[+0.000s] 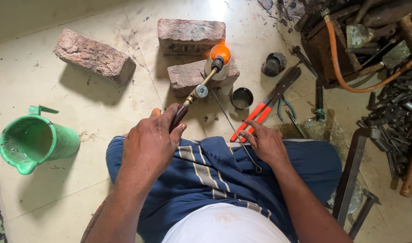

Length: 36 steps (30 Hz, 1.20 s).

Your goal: The person uses a blowtorch to heat a metal cylinder resting on bricks. They repeatedly rotate the cylinder with a metal rod to ensure even heating. The person then removes the cylinder from the flame and dips it into a green container of liquid.

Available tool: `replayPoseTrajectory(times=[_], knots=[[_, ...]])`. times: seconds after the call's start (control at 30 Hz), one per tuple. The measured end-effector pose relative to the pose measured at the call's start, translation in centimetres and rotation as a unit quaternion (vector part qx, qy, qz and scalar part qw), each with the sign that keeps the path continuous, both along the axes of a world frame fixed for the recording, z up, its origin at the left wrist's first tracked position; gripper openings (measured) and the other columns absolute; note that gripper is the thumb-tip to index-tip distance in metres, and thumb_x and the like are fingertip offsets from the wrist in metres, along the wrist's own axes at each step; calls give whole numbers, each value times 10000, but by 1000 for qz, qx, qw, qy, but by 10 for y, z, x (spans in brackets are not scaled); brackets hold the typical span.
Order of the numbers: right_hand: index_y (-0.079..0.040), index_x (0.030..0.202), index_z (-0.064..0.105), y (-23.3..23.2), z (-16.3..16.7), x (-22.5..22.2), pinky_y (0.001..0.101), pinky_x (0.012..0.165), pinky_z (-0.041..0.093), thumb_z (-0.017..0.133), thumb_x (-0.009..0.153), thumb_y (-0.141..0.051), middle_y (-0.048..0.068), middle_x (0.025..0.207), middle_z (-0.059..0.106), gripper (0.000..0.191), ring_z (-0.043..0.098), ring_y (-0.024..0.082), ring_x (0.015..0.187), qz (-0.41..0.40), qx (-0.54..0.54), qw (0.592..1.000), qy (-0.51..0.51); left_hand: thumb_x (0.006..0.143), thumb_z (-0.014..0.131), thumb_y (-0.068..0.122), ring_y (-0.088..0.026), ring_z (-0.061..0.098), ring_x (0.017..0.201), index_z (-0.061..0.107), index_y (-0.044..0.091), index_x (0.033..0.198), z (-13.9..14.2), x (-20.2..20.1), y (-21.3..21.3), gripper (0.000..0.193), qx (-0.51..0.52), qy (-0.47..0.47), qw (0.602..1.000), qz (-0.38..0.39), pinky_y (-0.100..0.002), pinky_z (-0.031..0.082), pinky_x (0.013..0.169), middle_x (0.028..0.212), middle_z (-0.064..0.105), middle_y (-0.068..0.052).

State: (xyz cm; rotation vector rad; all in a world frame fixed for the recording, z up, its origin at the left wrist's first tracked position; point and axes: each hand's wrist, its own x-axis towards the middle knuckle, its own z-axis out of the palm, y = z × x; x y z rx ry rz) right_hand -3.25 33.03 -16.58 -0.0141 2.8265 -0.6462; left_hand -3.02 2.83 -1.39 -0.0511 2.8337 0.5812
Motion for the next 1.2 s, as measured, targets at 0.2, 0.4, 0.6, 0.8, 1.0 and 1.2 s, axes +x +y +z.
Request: replayPoseTrajectory(times=[0.2, 0.4, 0.6, 0.8, 1.0, 1.2], knots=[[-169, 1339, 626, 1, 1, 1, 561, 815, 507, 623, 927, -529, 144, 925, 767, 547, 712, 372, 972, -1, 9, 1000, 4, 946, 619, 425, -360, 739, 853, 600, 233, 1384, 5, 3, 4, 479, 16, -4, 1000, 9, -501, 587, 778, 1024, 689, -164], [-166, 1340, 624, 2, 0, 2, 556, 822, 510, 632, 918, -537, 150, 943, 766, 562, 712, 374, 983, 2, 1, 1000, 14, 959, 590, 441, -310, 755, 792, 506, 332, 1475, 8, 20, 18, 534, -3, -117, 992, 35, -462, 608, 721, 945, 680, -163], [-147, 1344, 623, 4, 0, 2, 514, 840, 535, 642, 924, -532, 166, 942, 760, 570, 714, 377, 979, 7, -22, 1000, 13, 961, 591, 403, -357, 741, 741, 493, 279, 1517, 2, 40, 35, 578, -28, -65, 997, -10, -495, 582, 670, 942, 670, -161], [-162, 1342, 631, 1, 6, 3, 593, 844, 493, 631, 919, -529, 146, 936, 771, 561, 707, 374, 993, -1, 11, 1000, 4, 980, 567, 393, -346, 741, 735, 469, 249, 1534, -2, 45, 37, 581, -38, -66, 997, -13, -494, 584, 654, 956, 656, -161], [-165, 1354, 622, 1, 9, 4, 602, 871, 497, 624, 925, -538, 150, 925, 768, 569, 714, 367, 989, -3, -11, 1000, 5, 975, 565, 408, -311, 746, 721, 468, 247, 1535, 1, 46, 37, 591, -48, -74, 996, -16, -473, 592, 639, 933, 644, -143], [-171, 1335, 629, 1, 6, 5, 643, 864, 469, 627, 918, -528, 134, 950, 776, 548, 714, 360, 995, -4, 16, 1000, -3, 965, 578, 389, -307, 747, 699, 489, 232, 1520, 4, 52, 33, 583, -34, -50, 998, -9, -469, 594, 624, 928, 656, -126]])
